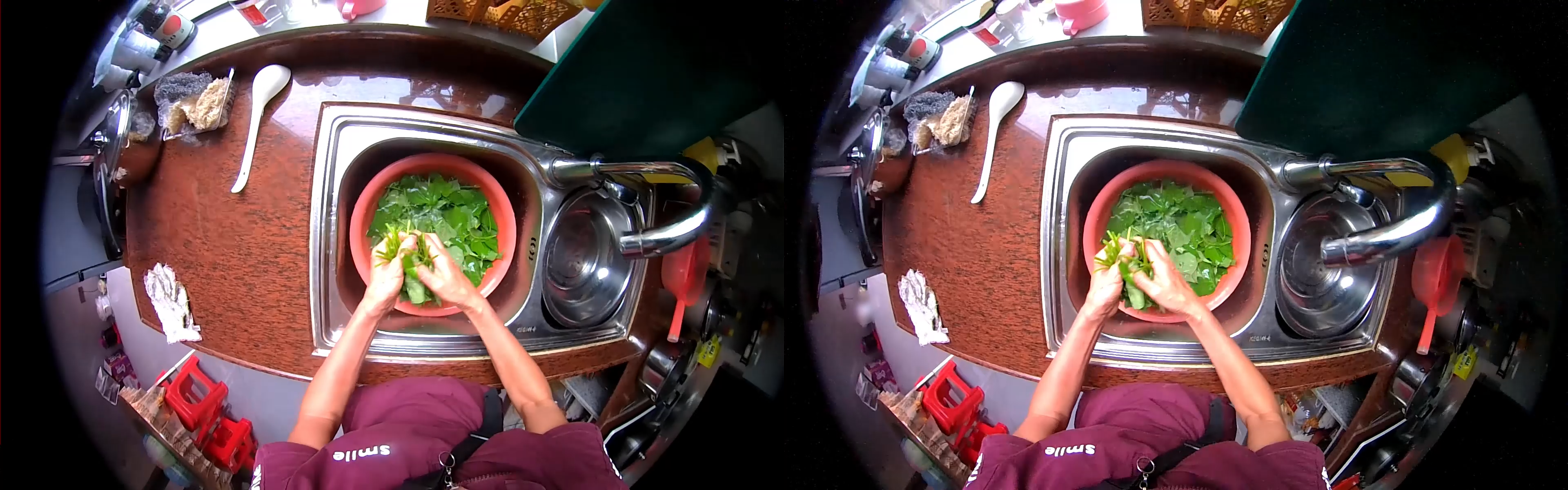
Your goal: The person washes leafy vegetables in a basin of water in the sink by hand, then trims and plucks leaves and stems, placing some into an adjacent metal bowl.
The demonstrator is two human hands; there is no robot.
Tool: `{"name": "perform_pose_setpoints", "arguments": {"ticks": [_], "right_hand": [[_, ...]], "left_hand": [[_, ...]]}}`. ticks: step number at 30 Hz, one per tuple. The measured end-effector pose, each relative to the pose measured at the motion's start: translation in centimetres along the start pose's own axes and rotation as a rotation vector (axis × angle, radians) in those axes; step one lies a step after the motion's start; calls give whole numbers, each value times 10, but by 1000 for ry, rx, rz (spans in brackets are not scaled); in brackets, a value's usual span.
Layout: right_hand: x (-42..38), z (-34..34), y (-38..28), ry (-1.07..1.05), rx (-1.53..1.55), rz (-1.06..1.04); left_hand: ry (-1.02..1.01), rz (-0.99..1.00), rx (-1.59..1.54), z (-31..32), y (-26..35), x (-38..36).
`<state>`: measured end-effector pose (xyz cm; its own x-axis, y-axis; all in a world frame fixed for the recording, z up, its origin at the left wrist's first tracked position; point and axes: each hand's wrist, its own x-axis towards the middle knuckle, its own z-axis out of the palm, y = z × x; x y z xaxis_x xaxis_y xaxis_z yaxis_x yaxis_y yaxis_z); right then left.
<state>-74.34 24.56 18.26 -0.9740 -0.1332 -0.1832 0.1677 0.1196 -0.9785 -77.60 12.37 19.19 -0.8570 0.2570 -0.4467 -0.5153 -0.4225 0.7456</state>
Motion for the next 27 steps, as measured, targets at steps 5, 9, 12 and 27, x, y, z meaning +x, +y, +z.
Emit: {"name": "perform_pose_setpoints", "arguments": {"ticks": [5,9,12,27], "right_hand": [[-11,-6,-27,-93,168,181],[-8,-15,-42,26,40,143],[-12,-24,-41,92,290,135],[-37,-61,-134,212,460,-192]], "left_hand": [[-180,18,95,-1,-7,0],[-266,-198,-158,19,17,-12],[-378,-133,24,28,30,-16],[-97,289,516,-16,63,-41]]}}
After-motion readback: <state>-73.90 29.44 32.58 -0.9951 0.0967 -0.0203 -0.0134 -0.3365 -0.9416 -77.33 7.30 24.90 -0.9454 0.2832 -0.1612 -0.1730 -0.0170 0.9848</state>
